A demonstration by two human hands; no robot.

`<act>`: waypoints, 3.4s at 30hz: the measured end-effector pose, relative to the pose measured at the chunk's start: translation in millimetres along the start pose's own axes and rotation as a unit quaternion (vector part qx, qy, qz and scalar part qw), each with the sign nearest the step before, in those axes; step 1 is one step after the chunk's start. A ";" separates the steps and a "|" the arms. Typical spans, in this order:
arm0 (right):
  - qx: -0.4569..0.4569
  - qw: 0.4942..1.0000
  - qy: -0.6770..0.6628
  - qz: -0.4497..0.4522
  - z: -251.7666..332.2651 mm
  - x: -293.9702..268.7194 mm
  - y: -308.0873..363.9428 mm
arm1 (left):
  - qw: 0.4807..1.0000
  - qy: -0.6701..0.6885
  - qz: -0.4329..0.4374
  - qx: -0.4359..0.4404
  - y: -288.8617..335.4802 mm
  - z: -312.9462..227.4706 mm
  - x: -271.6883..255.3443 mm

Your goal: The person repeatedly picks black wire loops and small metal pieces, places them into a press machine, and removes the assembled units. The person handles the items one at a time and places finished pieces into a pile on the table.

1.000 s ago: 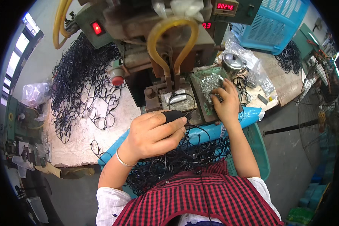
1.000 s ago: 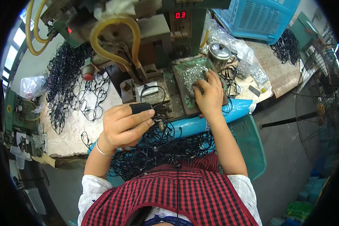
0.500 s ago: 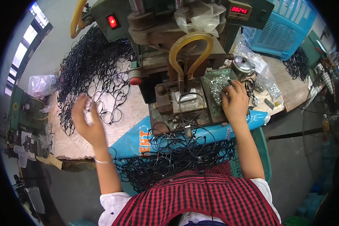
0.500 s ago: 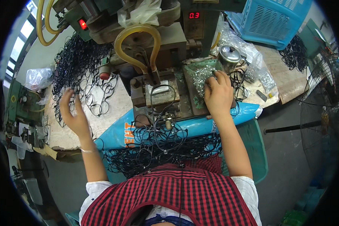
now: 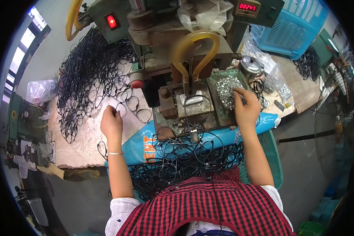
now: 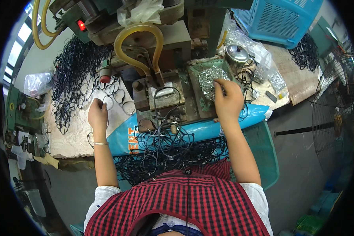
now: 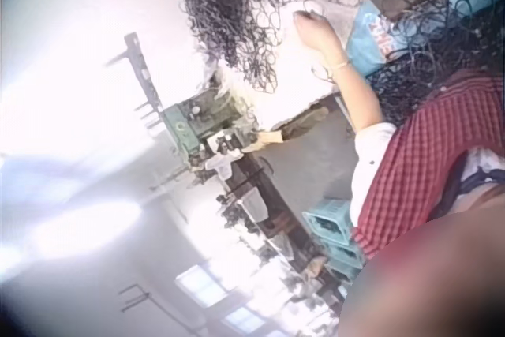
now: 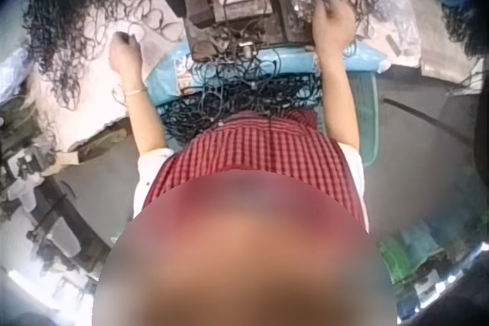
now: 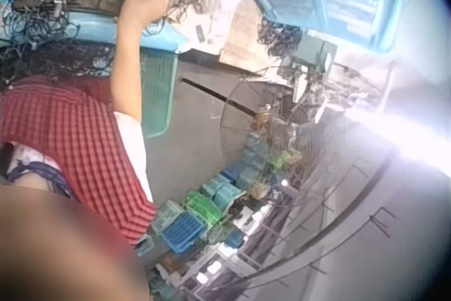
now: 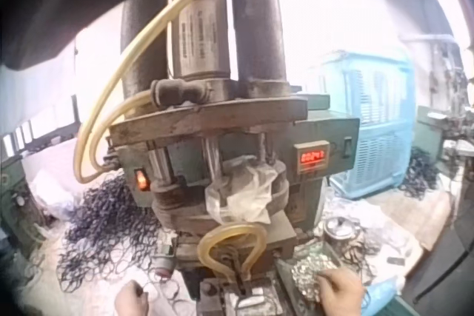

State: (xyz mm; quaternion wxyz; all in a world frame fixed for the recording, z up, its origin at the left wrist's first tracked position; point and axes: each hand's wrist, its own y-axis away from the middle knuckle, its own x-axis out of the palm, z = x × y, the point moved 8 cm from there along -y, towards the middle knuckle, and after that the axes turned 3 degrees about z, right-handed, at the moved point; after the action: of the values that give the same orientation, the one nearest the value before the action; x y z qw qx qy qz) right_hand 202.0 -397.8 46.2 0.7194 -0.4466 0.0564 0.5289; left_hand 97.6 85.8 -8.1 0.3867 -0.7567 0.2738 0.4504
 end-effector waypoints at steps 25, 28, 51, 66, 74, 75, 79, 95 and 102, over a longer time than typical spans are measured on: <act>0.057 0.891 -0.428 0.139 126.4 35.6 -16.7 | 0.706 0.666 -0.041 0.236 39.1 -177.0 -180.2; 0.031 0.897 -0.412 0.156 129.2 35.5 -14.3 | 0.745 0.611 -0.094 0.251 30.0 -199.2 -184.5; 0.097 0.841 -0.496 0.193 145.0 30.0 -6.7 | 0.710 0.662 -0.080 0.226 31.0 -194.8 -176.1; -0.033 0.996 0.066 0.049 -3.2 0.5 -7.4 | 0.700 0.319 -0.091 0.632 111.8 -250.4 -134.7; -0.237 0.931 0.193 0.201 15.9 61.5 -17.5 | 0.719 0.351 -0.090 0.593 114.4 -247.5 -129.8; -0.217 0.937 0.193 0.195 7.1 63.3 -23.2 | 0.772 0.342 -0.044 0.534 120.2 -237.5 -111.4; -0.155 0.980 0.094 0.078 4.3 32.6 -28.7 | 0.900 0.210 0.182 0.335 179.7 -194.7 -50.2; -0.048 0.999 0.001 0.011 -1.9 -13.2 -8.1 | 0.825 0.205 0.487 0.201 51.2 -96.7 -86.1; 0.002 0.999 0.007 0.038 -11.2 -2.8 -14.5 | 0.927 0.153 0.191 0.284 27.2 -62.3 42.6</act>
State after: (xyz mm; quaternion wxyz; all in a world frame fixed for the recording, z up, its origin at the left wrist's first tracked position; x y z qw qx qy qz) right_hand 217.0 -408.2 49.6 0.6993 -0.4464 0.0794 0.5526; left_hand 125.1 16.2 -37.0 0.4453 -0.6083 0.5854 0.2984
